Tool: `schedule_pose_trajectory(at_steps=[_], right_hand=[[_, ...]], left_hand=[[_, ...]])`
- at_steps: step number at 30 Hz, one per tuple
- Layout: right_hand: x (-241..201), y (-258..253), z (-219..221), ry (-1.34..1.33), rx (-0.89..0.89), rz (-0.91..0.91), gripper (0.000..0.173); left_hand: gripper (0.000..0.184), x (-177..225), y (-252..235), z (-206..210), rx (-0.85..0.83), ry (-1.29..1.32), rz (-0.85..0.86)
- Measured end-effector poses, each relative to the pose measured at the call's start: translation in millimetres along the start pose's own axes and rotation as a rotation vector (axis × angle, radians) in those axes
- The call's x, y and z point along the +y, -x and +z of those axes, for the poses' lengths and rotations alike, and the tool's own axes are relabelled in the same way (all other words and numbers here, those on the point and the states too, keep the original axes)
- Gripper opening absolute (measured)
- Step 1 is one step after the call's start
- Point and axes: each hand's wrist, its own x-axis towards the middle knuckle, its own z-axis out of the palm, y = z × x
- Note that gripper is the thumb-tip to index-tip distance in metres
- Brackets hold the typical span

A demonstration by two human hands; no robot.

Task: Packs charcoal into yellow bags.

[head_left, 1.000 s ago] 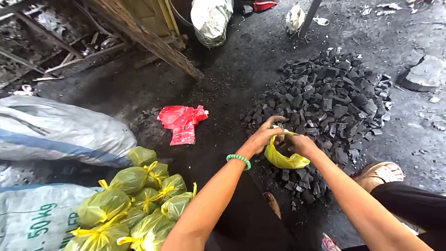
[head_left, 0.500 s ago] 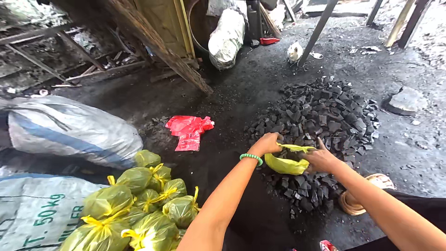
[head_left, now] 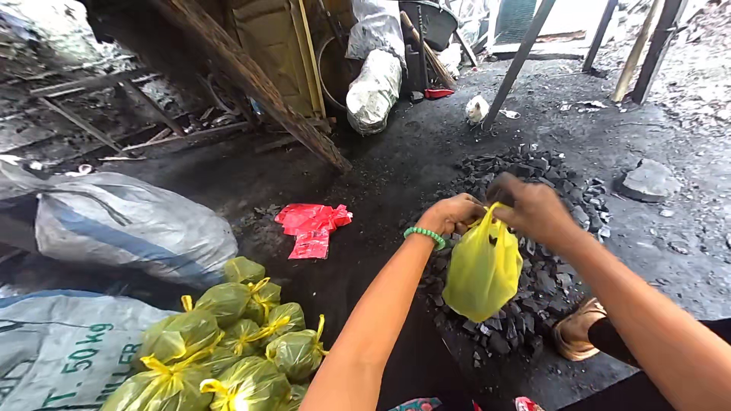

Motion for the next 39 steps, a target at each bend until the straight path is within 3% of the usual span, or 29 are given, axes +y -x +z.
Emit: schedule_pose_trajectory(at_steps=[4, 6, 8, 9, 11, 14, 16, 18, 21, 25, 27, 29, 31, 34, 36, 39], right_hand=[[32, -6, -29, 0.236, 0.075, 0.094, 0.028], [43, -1, -28, 0.228, 0.097, 0.145, 0.031], [51, 9, -17, 0.149, 0.141, 0.151, 0.031], [53, 14, -11, 0.099, 0.168, 0.159, 0.031], [50, 23, 0, -0.044, 0.227, 0.234, 0.03], [49, 38, 22, -0.48, 0.271, 0.42, 0.022], [51, 50, 40, -0.781, 0.288, 0.451, 0.022], [56, 59, 47, -0.905, 0.251, 0.437, 0.024], [66, 62, 50, -0.91, 0.233, 0.399, 0.024], [57, 58, 50, -0.665, 0.276, 0.379, 0.021], [47, 57, 52, -0.562, 0.254, 0.377, 0.024], [43, 60, 56, -0.499, 0.203, 0.395, 0.025], [45, 68, 69, -0.493, 0.174, 0.462, 0.025], [57, 80, 89, -0.648, 0.231, 0.636, 0.027], [62, 84, 96, -0.673, 0.24, 0.702, 0.027], [74, 91, 103, -0.489, 0.016, 0.686, 0.025]], left_hand=[[0.014, -8, 20, -3, -0.055, 0.172, 0.052], [0.011, -13, 28, 6, -0.092, 0.198, 0.104], [0.009, -18, 33, 22, -0.057, 0.087, 0.172], [0.021, -19, 35, 29, -0.031, -0.002, 0.209], [0.03, -25, 32, 39, 0.033, -0.066, 0.294], [0.017, -42, 24, 52, 0.157, 0.154, 0.448], [0.016, -52, 21, 57, 0.189, 0.243, 0.509], [0.019, -58, 21, 60, 0.188, 0.158, 0.52], [0.022, -52, 23, 59, 0.225, -0.141, 0.46], [0.023, -48, 18, 60, 0.341, -0.257, 0.334], [0.026, -52, 11, 56, 0.288, -0.261, 0.264], [0.034, -58, 5, 43, 0.133, -0.335, 0.205], [0.033, -67, 0, 25, 0.064, -0.494, 0.174], [0.023, -81, -6, 10, 0.112, -0.659, 0.125], [0.026, -95, -8, 11, 0.162, -0.788, 0.044], [0.035, -117, -10, 7, 0.162, -0.994, -0.167]])
